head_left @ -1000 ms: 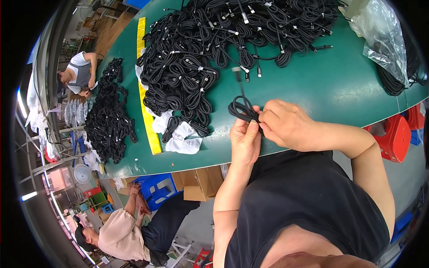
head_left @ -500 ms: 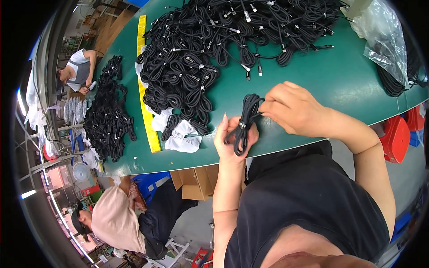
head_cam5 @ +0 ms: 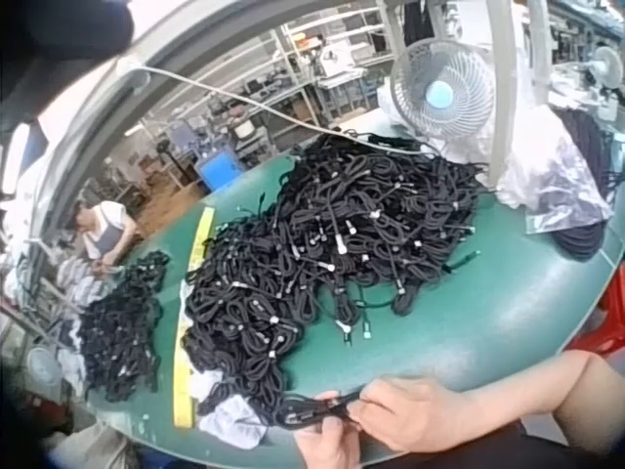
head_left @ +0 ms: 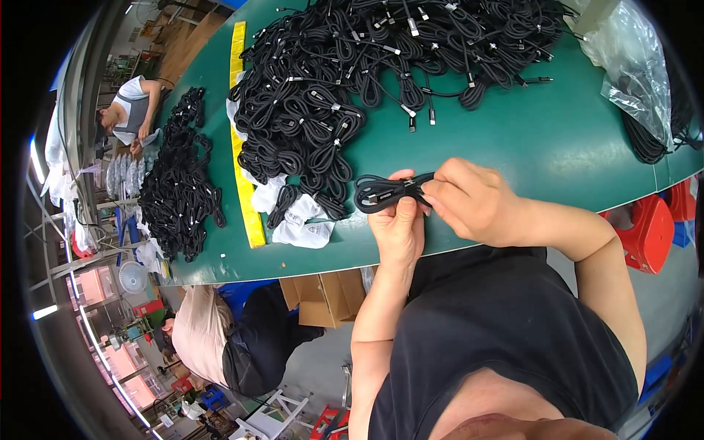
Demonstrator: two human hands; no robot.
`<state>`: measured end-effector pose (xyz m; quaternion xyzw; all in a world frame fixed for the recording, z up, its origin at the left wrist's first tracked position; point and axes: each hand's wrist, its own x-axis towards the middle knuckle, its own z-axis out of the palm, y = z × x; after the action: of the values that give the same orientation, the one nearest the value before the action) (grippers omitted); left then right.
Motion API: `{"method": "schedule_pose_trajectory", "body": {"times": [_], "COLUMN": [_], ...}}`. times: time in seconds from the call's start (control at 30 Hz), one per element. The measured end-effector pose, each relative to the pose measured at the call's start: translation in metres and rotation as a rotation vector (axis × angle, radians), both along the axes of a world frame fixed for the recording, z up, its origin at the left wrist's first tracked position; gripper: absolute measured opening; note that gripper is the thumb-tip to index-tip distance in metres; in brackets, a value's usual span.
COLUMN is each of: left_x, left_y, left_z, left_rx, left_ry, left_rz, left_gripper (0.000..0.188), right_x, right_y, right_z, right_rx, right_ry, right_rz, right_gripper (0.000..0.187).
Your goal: Organizing and bundling black electronic cables using ties on a factory workbench.
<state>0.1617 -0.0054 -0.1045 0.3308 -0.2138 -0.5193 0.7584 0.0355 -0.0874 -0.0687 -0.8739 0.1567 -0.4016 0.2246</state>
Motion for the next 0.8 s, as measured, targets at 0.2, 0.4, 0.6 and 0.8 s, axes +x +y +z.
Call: {"method": "schedule_pose_trajectory", "body": {"times": [0.2, 0.4, 0.6, 0.8], "left_x": [0.02, 0.001, 0.011, 0.011], "left_y": [0.0, 0.002, 0.0, 0.001], "left_z": [-0.005, -0.007, -0.006, -0.002], "left_rx": [-0.051, 0.056, 0.044, 0.021], "left_ry": [-0.034, 0.019, 0.031, 0.044], "left_rz": [0.135, 0.015, 0.06, 0.066], "left_gripper": [0.036, 0.033, 0.03, 0.029], "right_x": [-0.004, 0.004, 0.002, 0.004], "right_y": [-0.007, -0.003, -0.005, -0.009], "right_z": [0.007, -0.003, -0.006, 0.006], "right_rx": [-0.109, -0.116, -0.066, -0.01], "right_ry": [0.142, 0.101, 0.147, 0.138], "right_rz": [-0.083, -0.034, 0.011, 0.035], "right_gripper": [0.025, 0.018, 0.022, 0.027]}}
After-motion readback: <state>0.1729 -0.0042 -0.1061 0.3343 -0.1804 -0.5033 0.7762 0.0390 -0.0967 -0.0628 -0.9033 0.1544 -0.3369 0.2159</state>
